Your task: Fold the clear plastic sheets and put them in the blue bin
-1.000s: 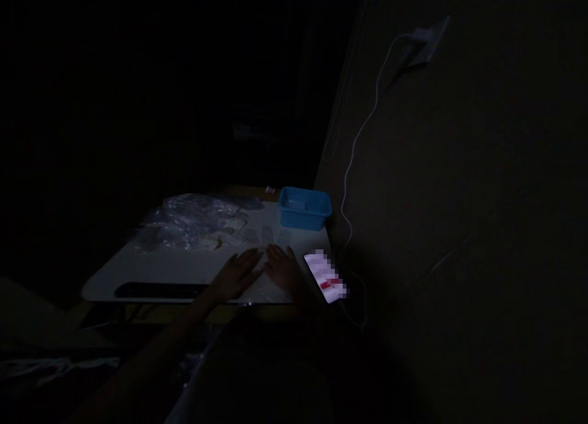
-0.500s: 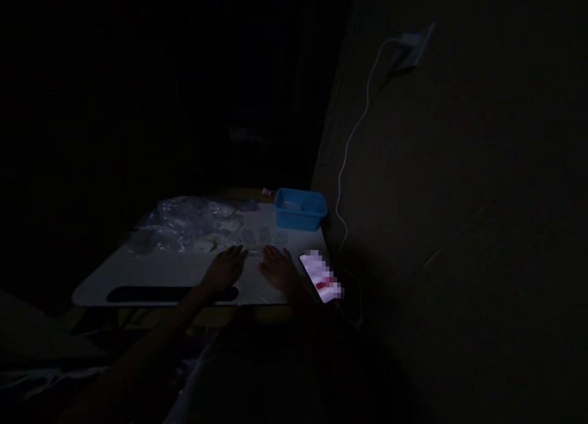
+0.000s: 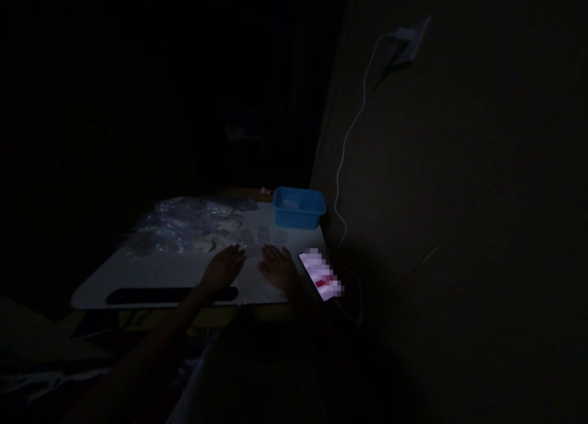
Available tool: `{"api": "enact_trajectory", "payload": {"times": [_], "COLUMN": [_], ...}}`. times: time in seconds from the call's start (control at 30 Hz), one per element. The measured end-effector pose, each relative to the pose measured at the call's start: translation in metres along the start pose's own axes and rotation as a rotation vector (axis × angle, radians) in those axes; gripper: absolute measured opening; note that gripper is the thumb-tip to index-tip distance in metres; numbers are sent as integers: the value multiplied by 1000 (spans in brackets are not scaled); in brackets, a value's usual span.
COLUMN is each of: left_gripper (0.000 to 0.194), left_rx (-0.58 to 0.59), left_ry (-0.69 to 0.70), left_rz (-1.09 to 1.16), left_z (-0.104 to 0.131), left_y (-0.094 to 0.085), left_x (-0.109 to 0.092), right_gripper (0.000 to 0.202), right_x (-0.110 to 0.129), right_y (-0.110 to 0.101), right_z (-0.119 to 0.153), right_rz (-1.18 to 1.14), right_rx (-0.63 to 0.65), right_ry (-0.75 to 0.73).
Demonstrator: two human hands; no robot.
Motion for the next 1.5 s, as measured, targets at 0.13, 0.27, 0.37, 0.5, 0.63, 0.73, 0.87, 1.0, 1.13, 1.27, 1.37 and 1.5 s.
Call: {"api": "enact_trajectory", "payload": {"times": [0.13, 0.27, 0.37, 0.5, 0.63, 0.73, 0.87, 1.0, 1.13, 1.27, 1.37, 1.5], "left_gripper": [39, 42, 45, 44, 43, 43, 44, 43, 43, 42, 42, 42], "left_rx": [31, 44, 47, 54, 46, 42, 48, 57, 53, 44, 34, 32], "left_ry": [-15, -22, -10, -7, -24, -28, -31, -29, -29, -22, -35, -35], "left_rz": [-42, -86, -91, -56, -51, -31, -12, -30, -30, -26, -26, -12], "left_z": [0, 1, 1, 2, 3, 3, 3, 3, 2, 2, 2, 3], "left_y": [-4, -5, -5, -5, -6, -7, -7, -9, -10, -11, -10, -7], "left_x": [-4, -6, -7, -8, -8, -9, -9, -10, -11, -12, -11, -9], "right_gripper": [44, 43, 42, 42, 42, 41, 42, 42, 42, 40, 40, 39], "right_x": [0, 0, -1, -2, -2, -3, -3, -3, -3, -4, -4, -5], "right_y": [-1, -1, 0, 0, -1, 0, 1, -1, -3, -1, 0, 0], "right_z": [-1, -1, -1, -1, -1, -1, -1, -2, -2, -2, -2, -2], "right_rz": [-20, -33, -29, -21, -41, -41, -60, -82, -85, -75, -64, -78], "right_rx": [17, 9, 4, -1, -4, 0, 12, 24, 22, 8, -2, -3], "right_ry": [16, 20, 20, 19, 20, 25, 26, 36, 41, 39, 34, 38]}}
Point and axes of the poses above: each hand's wrist, its own z-axis away from the middle knuckle, its own y-axis out of the palm, x = y × z, the point moved 6 cm from there along -z, towards the middle knuckle, and after that the axes turned 5 degrees about y, right-handed, at the moved point
